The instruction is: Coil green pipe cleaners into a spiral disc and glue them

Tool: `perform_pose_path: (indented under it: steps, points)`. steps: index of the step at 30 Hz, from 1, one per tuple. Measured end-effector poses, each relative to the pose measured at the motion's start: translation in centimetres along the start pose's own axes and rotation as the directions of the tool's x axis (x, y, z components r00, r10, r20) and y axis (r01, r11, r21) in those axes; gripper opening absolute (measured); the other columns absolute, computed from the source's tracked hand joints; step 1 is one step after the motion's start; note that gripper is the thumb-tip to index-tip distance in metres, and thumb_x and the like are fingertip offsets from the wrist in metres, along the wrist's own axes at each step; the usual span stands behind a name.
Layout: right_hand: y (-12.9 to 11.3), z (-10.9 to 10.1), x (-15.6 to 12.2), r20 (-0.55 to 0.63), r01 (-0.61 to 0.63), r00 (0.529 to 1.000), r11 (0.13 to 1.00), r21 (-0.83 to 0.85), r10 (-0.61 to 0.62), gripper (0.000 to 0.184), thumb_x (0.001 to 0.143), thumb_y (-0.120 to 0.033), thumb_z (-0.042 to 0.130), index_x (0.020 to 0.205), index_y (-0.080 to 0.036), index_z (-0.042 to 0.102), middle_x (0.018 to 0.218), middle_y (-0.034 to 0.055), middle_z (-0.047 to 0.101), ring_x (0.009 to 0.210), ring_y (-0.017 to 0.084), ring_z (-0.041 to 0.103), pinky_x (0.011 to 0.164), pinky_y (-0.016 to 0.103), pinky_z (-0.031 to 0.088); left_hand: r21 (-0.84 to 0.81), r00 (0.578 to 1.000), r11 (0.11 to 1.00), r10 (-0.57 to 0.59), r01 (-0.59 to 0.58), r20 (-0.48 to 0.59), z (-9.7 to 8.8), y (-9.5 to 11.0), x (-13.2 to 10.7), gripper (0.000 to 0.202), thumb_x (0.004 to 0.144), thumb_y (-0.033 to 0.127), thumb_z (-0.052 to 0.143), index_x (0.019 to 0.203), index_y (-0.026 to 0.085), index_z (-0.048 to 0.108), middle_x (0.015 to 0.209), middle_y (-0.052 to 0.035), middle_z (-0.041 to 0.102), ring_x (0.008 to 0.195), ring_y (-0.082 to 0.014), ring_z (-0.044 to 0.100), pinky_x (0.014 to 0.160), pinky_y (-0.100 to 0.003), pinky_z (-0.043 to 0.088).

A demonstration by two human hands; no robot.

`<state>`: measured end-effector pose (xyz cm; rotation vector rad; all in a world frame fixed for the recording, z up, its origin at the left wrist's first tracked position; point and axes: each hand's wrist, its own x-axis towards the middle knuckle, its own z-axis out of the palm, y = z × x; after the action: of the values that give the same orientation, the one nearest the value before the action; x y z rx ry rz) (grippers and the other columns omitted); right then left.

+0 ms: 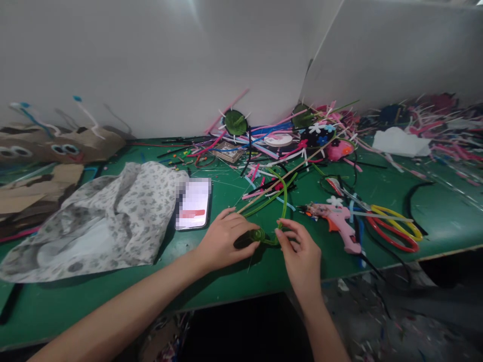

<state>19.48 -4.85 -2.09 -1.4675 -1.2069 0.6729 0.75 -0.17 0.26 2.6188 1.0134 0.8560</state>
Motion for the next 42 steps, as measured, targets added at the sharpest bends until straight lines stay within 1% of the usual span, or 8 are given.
perform_pose_path:
  steps: [4,9,14,19,24,29,39,42]
  points:
    - [0.08,0.16,0.04,-0.020,-0.010,1.000,1.000,-0.023,0.009,0.026,0.081,-0.039,0.064,0.102,-0.023,0.065,0.093,0.0053,0.063,0.074,0.015,0.061,0.059,0.026,0.054,-0.002,1.000,1.000,0.003,-0.003,0.002,0.02,-0.02,-0.08,0.024,0.084,0.035,0.061,0.104,0.023,0.064,0.093,-0.0013,0.071,0.088,-0.0166,0.065,0.102,-0.041,0.034]
    - [0.14,0.14,-0.04,0.036,-0.002,0.999,0.998,0.057,0.000,0.023,0.082,-0.032,0.064,0.103,-0.022,0.065,0.095,0.0062,0.069,0.087,0.018,0.066,0.072,0.028,0.057,0.002,1.000,1.000,0.004,-0.004,0.006,0.00,0.00,-0.06,0.024,0.084,0.035,0.061,0.104,0.023,0.064,0.092,-0.0011,0.071,0.088,-0.0163,0.065,0.102,-0.040,0.033]
    - [-0.23,-0.24,-0.12,0.122,0.133,0.983,0.991,0.021,-0.135,0.024,0.087,-0.025,0.056,0.109,-0.024,0.066,0.111,0.0064,0.069,0.102,0.020,0.064,0.082,0.033,0.055,0.006,1.000,1.000,0.007,-0.007,0.000,-0.02,-0.01,-0.14,0.024,0.084,0.035,0.061,0.104,0.023,0.064,0.093,-0.0016,0.071,0.088,-0.0168,0.065,0.102,-0.041,0.034]
    - [-0.68,-0.47,-0.06,0.186,0.258,0.952,0.965,-0.054,-0.244,0.030,0.088,-0.021,0.053,0.114,-0.026,0.065,0.112,0.0069,0.068,0.098,0.021,0.063,0.079,0.035,0.054,0.008,1.000,1.000,0.002,-0.002,-0.004,0.03,-0.04,-0.17,0.025,0.084,0.035,0.062,0.104,0.022,0.065,0.092,-0.0028,0.071,0.088,-0.0176,0.065,0.102,-0.042,0.035]
    - [-0.53,-0.37,-0.09,0.171,0.218,0.964,0.973,-0.077,-0.202,0.026,0.084,-0.023,0.060,0.109,-0.025,0.068,0.103,0.0059,0.069,0.086,0.019,0.065,0.078,0.034,0.055,0.008,1.000,1.000,0.005,-0.005,-0.006,0.13,-0.01,-0.11,0.024,0.084,0.035,0.061,0.104,0.022,0.065,0.093,-0.0026,0.072,0.088,-0.0175,0.065,0.102,-0.043,0.035]
    - [-0.24,-0.26,-0.22,0.163,0.188,0.971,0.980,-0.062,-0.176,0.024,0.083,-0.025,0.062,0.106,-0.024,0.069,0.101,0.0054,0.070,0.086,0.019,0.066,0.080,0.035,0.056,0.014,1.000,1.000,-0.001,0.001,0.006,0.00,0.05,-0.12,0.024,0.084,0.035,0.061,0.105,0.022,0.065,0.093,-0.0023,0.072,0.088,-0.0173,0.065,0.102,-0.042,0.034]
    - [-0.07,-0.13,-0.08,0.246,0.236,0.945,0.970,-0.050,-0.217,0.031,0.087,-0.023,0.055,0.117,-0.025,0.064,0.113,0.0068,0.067,0.094,0.019,0.066,0.086,0.036,0.056,0.010,1.000,1.000,0.014,-0.014,-0.013,0.06,0.06,-0.09,0.023,0.084,0.035,0.061,0.103,0.022,0.065,0.093,-0.0027,0.072,0.087,-0.0176,0.066,0.101,-0.043,0.036]
    - [0.04,0.11,-0.18,0.186,0.218,0.959,0.976,-0.010,-0.212,0.032,0.087,-0.024,0.056,0.119,-0.025,0.062,0.119,0.0078,0.064,0.094,0.018,0.065,0.083,0.034,0.057,0.009,1.000,1.000,0.009,-0.009,-0.009,0.07,0.05,-0.09,0.024,0.084,0.034,0.061,0.104,0.022,0.065,0.092,-0.0026,0.072,0.087,-0.0176,0.066,0.101,-0.042,0.036]
